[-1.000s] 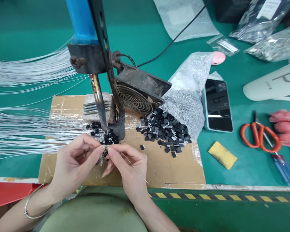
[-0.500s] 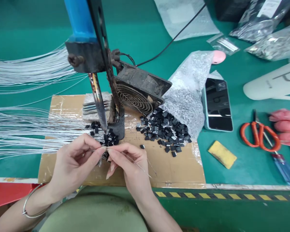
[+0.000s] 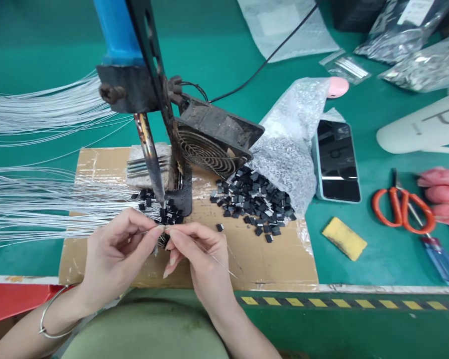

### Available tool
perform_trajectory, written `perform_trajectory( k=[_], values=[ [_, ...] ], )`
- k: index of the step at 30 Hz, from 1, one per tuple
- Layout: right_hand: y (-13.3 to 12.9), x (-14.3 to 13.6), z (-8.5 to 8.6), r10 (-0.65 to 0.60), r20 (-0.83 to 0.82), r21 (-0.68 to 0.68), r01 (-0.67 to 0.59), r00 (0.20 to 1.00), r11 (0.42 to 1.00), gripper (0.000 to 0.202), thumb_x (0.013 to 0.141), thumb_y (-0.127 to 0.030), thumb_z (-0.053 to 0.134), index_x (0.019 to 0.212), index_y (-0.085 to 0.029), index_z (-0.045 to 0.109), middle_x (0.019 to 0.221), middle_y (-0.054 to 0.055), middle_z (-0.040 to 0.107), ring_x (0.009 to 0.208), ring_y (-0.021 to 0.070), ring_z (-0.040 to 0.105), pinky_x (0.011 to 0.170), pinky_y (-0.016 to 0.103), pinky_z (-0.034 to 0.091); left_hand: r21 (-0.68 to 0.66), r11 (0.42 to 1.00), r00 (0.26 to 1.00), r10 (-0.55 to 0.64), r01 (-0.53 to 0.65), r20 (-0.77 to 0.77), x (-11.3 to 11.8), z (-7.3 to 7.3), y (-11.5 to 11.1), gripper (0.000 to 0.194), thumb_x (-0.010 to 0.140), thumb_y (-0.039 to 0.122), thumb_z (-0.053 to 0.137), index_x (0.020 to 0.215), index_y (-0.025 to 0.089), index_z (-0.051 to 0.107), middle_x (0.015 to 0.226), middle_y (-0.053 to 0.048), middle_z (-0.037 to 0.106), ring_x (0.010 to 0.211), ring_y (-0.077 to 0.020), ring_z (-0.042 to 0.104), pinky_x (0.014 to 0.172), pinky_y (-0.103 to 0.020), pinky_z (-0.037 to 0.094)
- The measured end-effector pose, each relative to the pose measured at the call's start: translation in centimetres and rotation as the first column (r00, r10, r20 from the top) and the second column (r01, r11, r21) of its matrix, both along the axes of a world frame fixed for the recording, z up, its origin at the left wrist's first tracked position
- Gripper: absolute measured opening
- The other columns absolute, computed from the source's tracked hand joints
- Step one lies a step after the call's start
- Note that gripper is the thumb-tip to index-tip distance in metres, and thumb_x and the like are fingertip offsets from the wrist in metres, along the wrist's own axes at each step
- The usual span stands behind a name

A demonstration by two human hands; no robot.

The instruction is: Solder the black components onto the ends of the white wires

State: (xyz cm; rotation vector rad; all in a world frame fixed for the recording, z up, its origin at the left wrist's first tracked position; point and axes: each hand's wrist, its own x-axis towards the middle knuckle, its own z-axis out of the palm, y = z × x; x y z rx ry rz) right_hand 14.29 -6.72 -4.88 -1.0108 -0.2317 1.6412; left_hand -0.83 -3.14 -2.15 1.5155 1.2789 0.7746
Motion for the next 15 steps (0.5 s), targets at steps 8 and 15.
perform_trajectory(
  k=[8, 15],
  values=[
    [-0.4, -1.0, 0.2, -0.063, 0.036, 0.010, 0.062, 0.997, 0.998, 0.012, 0.082, -0.036, 0.089, 0.085, -0.024, 0.088, 0.070, 0.000, 0.076, 0.048, 0.0110, 0.063, 0.044, 0.023, 0.063, -0.019, 0.999, 0.999, 0.043, -0.043, 0.024, 0.4, 0.1, -0.3, 0.012, 0.100, 0.017, 0.067, 0.088, 0.020, 0.065, 0.069, 0.002, 0.070, 0.055, -0.0096, 0.053, 0.050, -0.022, 0.038],
    [-2.2, 4.1, -1.1, -0.259, 0.627, 0.266, 0.110, 0.735, 0.958, 0.059, 0.110, -0.058, 0.042, 0.097, -0.025, 0.089, 0.081, 0.008, 0.078, 0.066, 0.0196, 0.071, 0.050, 0.030, 0.060, -0.057, 0.996, 0.998, 0.066, -0.066, 0.014, -0.3, 0.0, 0.2, 0.006, 0.098, 0.020, 0.069, 0.094, 0.021, 0.073, 0.073, 0.001, 0.068, 0.058, -0.0105, 0.055, 0.052, -0.022, 0.040]
  ],
)
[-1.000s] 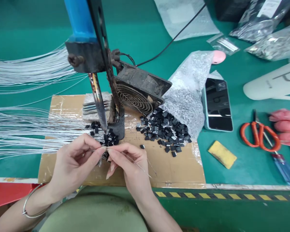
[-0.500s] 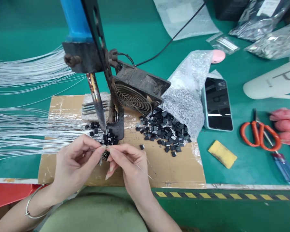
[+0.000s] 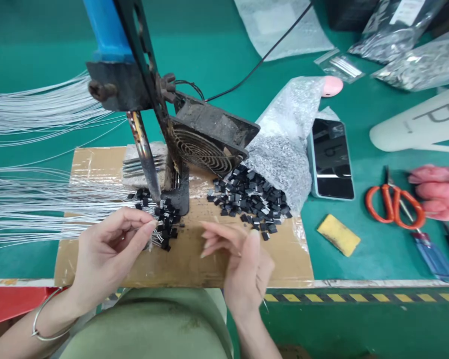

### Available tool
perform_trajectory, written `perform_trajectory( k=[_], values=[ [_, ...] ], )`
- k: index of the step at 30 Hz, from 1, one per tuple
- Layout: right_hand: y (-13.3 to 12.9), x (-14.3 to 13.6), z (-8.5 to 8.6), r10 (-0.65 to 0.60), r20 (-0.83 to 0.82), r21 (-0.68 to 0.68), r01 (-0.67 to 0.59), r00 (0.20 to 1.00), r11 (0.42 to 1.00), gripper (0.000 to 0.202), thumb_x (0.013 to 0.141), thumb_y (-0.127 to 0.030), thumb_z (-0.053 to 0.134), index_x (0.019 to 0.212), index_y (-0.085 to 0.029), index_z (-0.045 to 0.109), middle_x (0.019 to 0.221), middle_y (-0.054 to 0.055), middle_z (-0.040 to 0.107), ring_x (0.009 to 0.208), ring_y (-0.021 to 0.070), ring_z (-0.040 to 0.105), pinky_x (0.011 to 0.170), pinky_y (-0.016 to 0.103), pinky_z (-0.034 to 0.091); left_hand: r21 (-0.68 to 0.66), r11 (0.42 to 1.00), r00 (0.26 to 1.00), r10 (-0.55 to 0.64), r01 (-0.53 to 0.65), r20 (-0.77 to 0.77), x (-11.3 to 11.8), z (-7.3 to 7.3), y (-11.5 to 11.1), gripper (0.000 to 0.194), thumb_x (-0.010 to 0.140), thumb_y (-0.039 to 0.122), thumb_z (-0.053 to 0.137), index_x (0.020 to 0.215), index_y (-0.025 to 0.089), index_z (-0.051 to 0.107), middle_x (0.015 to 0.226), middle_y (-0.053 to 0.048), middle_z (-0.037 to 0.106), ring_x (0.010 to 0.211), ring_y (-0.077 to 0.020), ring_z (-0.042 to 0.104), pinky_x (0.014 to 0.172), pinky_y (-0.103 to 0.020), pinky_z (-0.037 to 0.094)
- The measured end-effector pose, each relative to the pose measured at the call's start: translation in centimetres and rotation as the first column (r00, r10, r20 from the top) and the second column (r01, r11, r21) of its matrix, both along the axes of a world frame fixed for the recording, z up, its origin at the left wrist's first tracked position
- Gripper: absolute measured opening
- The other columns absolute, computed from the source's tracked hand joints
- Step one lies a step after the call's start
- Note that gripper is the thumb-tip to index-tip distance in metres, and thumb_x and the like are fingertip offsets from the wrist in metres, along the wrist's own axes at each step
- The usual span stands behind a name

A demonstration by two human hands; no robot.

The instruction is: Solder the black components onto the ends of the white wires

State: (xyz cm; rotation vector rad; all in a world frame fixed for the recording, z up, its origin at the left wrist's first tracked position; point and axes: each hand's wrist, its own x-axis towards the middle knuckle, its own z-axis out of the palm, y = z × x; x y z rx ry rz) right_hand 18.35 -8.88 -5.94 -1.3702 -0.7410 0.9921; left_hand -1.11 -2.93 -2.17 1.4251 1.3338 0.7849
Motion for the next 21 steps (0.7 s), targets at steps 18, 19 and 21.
perform_trajectory(
  k=[18, 19, 21],
  values=[
    [0.3, 0.9, -1.5, 0.030, 0.608, -0.128, 0.060, 0.794, 0.990, 0.015, 0.100, -0.034, 0.072, 0.095, -0.022, 0.080, 0.072, 0.001, 0.075, 0.054, 0.0136, 0.067, 0.057, 0.027, 0.056, -0.015, 1.000, 1.000, -0.015, 0.015, 0.009, -0.3, 0.3, 0.4, 0.009, 0.096, 0.018, 0.070, 0.088, 0.021, 0.073, 0.075, 0.001, 0.068, 0.063, -0.0117, 0.056, 0.055, -0.025, 0.039],
    [0.3, 0.5, -1.3, 0.007, 0.521, -0.129, 0.070, 0.854, 0.989, 0.013, 0.098, -0.033, 0.074, 0.094, -0.022, 0.080, 0.073, 0.001, 0.075, 0.056, 0.0137, 0.069, 0.058, 0.026, 0.058, -0.014, 1.000, 1.000, -0.016, 0.017, 0.008, -0.3, 0.3, 0.5, 0.009, 0.096, 0.018, 0.070, 0.088, 0.021, 0.072, 0.075, 0.001, 0.067, 0.062, -0.0118, 0.056, 0.055, -0.025, 0.039],
    [0.5, -0.2, -0.7, -0.031, 0.389, -0.088, 0.071, 0.921, 0.994, 0.007, 0.094, -0.028, 0.078, 0.091, -0.023, 0.081, 0.074, 0.000, 0.075, 0.058, 0.0131, 0.071, 0.059, 0.024, 0.061, -0.018, 1.000, 1.000, -0.022, 0.022, 0.000, -0.2, 0.5, 0.5, 0.010, 0.096, 0.018, 0.069, 0.087, 0.021, 0.072, 0.074, 0.001, 0.067, 0.062, -0.0118, 0.055, 0.055, -0.025, 0.038]
  ],
)
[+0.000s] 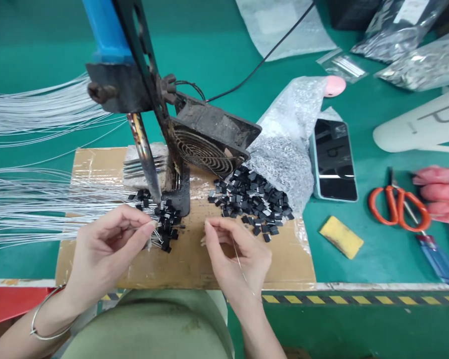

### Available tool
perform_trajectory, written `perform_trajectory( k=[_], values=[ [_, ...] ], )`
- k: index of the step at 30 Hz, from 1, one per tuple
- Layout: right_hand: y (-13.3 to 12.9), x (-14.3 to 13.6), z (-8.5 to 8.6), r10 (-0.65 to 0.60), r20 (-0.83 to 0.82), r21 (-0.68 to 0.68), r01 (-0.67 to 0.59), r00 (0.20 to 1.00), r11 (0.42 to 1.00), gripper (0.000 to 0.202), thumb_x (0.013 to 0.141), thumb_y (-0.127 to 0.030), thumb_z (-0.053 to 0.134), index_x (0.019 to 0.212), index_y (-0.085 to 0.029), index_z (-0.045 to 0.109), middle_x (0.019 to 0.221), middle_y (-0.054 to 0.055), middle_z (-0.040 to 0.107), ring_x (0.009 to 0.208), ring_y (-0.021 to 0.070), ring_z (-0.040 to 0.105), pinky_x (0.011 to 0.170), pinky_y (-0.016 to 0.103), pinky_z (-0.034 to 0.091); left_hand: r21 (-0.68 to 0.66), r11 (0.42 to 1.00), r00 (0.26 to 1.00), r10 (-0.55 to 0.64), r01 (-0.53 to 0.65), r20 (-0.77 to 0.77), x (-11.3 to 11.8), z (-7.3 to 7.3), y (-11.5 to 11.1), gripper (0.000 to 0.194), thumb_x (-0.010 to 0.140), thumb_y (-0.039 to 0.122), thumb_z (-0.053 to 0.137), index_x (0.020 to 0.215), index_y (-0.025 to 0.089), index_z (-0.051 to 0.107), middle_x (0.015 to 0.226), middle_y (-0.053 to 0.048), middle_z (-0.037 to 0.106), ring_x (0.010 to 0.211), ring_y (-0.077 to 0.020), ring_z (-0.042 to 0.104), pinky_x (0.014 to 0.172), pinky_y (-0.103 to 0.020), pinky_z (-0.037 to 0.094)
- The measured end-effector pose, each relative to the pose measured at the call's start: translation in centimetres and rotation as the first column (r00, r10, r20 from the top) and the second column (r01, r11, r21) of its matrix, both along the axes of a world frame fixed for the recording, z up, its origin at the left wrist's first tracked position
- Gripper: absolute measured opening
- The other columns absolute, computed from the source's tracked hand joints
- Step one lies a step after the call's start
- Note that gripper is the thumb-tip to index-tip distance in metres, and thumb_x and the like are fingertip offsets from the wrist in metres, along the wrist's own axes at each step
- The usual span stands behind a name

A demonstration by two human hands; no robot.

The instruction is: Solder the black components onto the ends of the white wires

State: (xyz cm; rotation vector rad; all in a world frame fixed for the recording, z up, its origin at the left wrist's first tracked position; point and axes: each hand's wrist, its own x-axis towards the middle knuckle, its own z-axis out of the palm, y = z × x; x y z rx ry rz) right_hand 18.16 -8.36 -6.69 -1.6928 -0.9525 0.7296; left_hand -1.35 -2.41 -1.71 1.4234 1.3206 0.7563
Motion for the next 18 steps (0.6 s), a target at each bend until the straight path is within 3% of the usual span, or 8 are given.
perform_trajectory(
  k=[3, 7, 16, 18],
  values=[
    [0.4, -0.9, 0.7, -0.003, -0.114, 0.071, 0.011, 0.994, 0.997, 0.003, 0.091, -0.021, 0.081, 0.091, -0.023, 0.082, 0.074, -0.001, 0.075, 0.058, 0.0123, 0.070, 0.058, 0.023, 0.062, -0.008, 1.000, 1.000, -0.007, 0.007, -0.010, 0.0, 0.1, 0.1, 0.011, 0.097, 0.017, 0.068, 0.087, 0.021, 0.071, 0.072, 0.002, 0.065, 0.061, -0.0118, 0.053, 0.054, -0.026, 0.037],
    [1.0, -1.7, 1.5, 0.045, -0.248, 0.091, -0.023, 0.968, 0.996, 0.014, 0.091, -0.016, 0.080, 0.100, -0.026, 0.083, 0.077, -0.002, 0.076, 0.060, 0.0117, 0.070, 0.059, 0.022, 0.063, -0.016, 1.000, 1.000, -0.013, 0.013, -0.010, 0.0, 0.2, 0.2, 0.012, 0.098, 0.018, 0.067, 0.086, 0.021, 0.070, 0.072, 0.002, 0.065, 0.061, -0.0122, 0.053, 0.055, -0.026, 0.037],
    [2.1, -3.1, 2.8, 0.158, -0.420, 0.126, -0.115, 0.894, 0.985, 0.021, 0.090, -0.011, 0.078, 0.096, -0.030, 0.086, 0.075, -0.004, 0.075, 0.057, 0.0077, 0.068, 0.057, 0.016, 0.059, -0.069, 0.997, 0.999, -0.026, 0.028, 0.033, 0.2, 1.0, 0.5, 0.014, 0.097, 0.016, 0.069, 0.084, 0.020, 0.071, 0.070, 0.003, 0.067, 0.060, -0.0099, 0.050, 0.056, -0.024, 0.037],
    [2.2, -3.2, 2.9, 0.173, -0.434, 0.133, -0.127, 0.884, 0.983, 0.021, 0.091, -0.011, 0.077, 0.096, -0.029, 0.087, 0.076, -0.004, 0.075, 0.057, 0.0071, 0.068, 0.056, 0.016, 0.058, -0.082, 0.996, 0.998, -0.026, 0.031, 0.063, 0.3, 1.2, 0.6, 0.013, 0.097, 0.015, 0.069, 0.085, 0.020, 0.071, 0.074, 0.003, 0.071, 0.062, -0.0097, 0.055, 0.058, -0.022, 0.040]
  ],
)
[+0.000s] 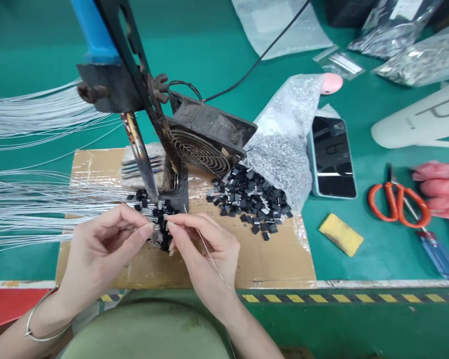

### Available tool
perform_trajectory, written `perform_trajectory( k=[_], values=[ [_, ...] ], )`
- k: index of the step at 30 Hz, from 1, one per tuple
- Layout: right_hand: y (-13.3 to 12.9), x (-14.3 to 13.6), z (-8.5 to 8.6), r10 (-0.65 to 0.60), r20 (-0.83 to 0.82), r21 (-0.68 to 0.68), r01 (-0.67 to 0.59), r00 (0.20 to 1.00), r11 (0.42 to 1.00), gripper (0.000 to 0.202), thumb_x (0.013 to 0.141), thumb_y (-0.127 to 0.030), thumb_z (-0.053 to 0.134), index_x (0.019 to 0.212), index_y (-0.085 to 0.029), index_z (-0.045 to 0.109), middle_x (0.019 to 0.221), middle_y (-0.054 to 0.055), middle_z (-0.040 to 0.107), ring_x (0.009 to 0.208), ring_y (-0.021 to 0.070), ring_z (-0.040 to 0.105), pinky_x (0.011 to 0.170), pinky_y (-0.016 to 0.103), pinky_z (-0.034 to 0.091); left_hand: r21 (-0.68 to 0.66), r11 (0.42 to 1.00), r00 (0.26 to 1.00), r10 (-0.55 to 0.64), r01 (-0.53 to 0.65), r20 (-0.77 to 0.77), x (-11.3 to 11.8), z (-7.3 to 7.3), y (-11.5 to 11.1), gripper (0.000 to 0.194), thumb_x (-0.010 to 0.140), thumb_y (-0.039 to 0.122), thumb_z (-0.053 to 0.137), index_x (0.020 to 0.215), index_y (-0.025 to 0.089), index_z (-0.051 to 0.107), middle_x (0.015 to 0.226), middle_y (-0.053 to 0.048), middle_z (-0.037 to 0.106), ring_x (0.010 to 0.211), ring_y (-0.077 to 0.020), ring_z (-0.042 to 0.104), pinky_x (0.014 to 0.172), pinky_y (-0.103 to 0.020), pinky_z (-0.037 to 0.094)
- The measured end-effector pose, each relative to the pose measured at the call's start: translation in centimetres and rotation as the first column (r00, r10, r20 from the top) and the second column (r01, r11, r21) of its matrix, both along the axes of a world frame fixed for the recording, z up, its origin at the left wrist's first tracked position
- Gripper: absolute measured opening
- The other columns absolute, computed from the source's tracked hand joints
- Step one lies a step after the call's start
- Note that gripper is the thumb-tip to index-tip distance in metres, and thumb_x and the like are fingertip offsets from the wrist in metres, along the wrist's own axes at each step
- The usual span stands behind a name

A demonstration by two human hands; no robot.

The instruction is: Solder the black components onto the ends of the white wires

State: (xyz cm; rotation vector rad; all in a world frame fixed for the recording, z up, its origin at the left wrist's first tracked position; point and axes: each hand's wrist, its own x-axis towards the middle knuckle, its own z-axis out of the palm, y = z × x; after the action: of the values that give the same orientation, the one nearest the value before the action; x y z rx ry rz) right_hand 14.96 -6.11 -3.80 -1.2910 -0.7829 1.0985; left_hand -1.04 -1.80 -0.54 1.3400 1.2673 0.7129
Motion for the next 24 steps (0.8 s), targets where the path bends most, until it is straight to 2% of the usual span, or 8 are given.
perform_trajectory(
  k=[3, 5, 12, 19, 22, 24],
  values=[
    [0.12, -0.11, 0.05, 0.024, -0.021, 0.001, -0.024, 1.000, 1.000, 0.021, 0.091, -0.012, 0.077, 0.096, -0.029, 0.087, 0.076, -0.004, 0.074, 0.057, 0.0060, 0.066, 0.055, 0.015, 0.056, -0.027, 1.000, 0.999, -0.007, 0.008, 0.048, -0.01, 0.19, 0.05, 0.012, 0.096, 0.015, 0.070, 0.086, 0.020, 0.072, 0.090, -0.001, 0.078, 0.078, -0.0123, 0.068, 0.067, -0.022, 0.048],
    [0.13, -0.16, 0.06, 0.036, -0.022, 0.000, -0.036, 0.999, 0.999, 0.021, 0.091, -0.012, 0.077, 0.096, -0.029, 0.087, 0.075, -0.004, 0.073, 0.056, 0.0054, 0.065, 0.054, 0.015, 0.055, -0.033, 0.999, 0.999, -0.017, 0.019, 0.046, -0.07, 0.22, 0.06, 0.012, 0.096, 0.014, 0.070, 0.085, 0.020, 0.072, 0.094, -0.001, 0.079, 0.083, -0.0135, 0.071, 0.069, -0.023, 0.049],
    [-0.07, -0.30, -0.18, 0.043, 0.003, 0.007, -0.043, 0.999, 0.999, 0.021, 0.092, -0.012, 0.077, 0.098, -0.029, 0.087, 0.076, -0.003, 0.072, 0.056, 0.0055, 0.064, 0.054, 0.016, 0.054, -0.017, 0.999, 0.999, -0.036, 0.037, 0.036, -0.06, 0.04, 0.14, 0.012, 0.096, 0.015, 0.070, 0.085, 0.020, 0.073, 0.095, -0.002, 0.079, 0.084, -0.0139, 0.072, 0.068, -0.023, 0.050],
    [-0.02, -0.27, -0.47, 0.043, 0.008, -0.002, -0.042, 0.999, 0.999, 0.019, 0.093, -0.013, 0.077, 0.099, -0.029, 0.086, 0.077, -0.003, 0.072, 0.055, 0.0070, 0.064, 0.053, 0.018, 0.054, -0.038, 0.999, 0.999, -0.030, 0.031, 0.035, 0.22, 0.48, 0.27, 0.015, 0.094, 0.012, 0.070, 0.082, 0.020, 0.072, 0.093, -0.001, 0.077, 0.082, -0.0119, 0.072, 0.070, -0.020, 0.052],
    [-0.24, -0.16, -0.61, 0.048, 0.086, 0.002, -0.049, 0.995, 0.999, 0.017, 0.096, -0.017, 0.074, 0.102, -0.029, 0.085, 0.078, -0.003, 0.071, 0.058, 0.0086, 0.064, 0.055, 0.021, 0.054, -0.031, 0.999, 0.998, -0.023, 0.024, 0.059, 0.35, 0.46, 0.37, 0.014, 0.094, 0.011, 0.071, 0.083, 0.020, 0.072, 0.093, -0.001, 0.078, 0.083, -0.0117, 0.072, 0.073, -0.020, 0.053],
    [-0.60, -0.06, -0.71, 0.070, 0.180, 0.015, -0.074, 0.981, 0.997, 0.021, 0.104, -0.022, 0.063, 0.110, -0.029, 0.083, 0.080, -0.001, 0.068, 0.063, 0.0107, 0.063, 0.060, 0.024, 0.055, -0.036, 0.999, 0.999, -0.015, 0.017, 0.053, 0.44, 0.38, 0.47, 0.014, 0.094, 0.012, 0.072, 0.083, 0.019, 0.073, 0.093, -0.002, 0.078, 0.083, -0.0128, 0.072, 0.072, -0.021, 0.053]
  ],
)
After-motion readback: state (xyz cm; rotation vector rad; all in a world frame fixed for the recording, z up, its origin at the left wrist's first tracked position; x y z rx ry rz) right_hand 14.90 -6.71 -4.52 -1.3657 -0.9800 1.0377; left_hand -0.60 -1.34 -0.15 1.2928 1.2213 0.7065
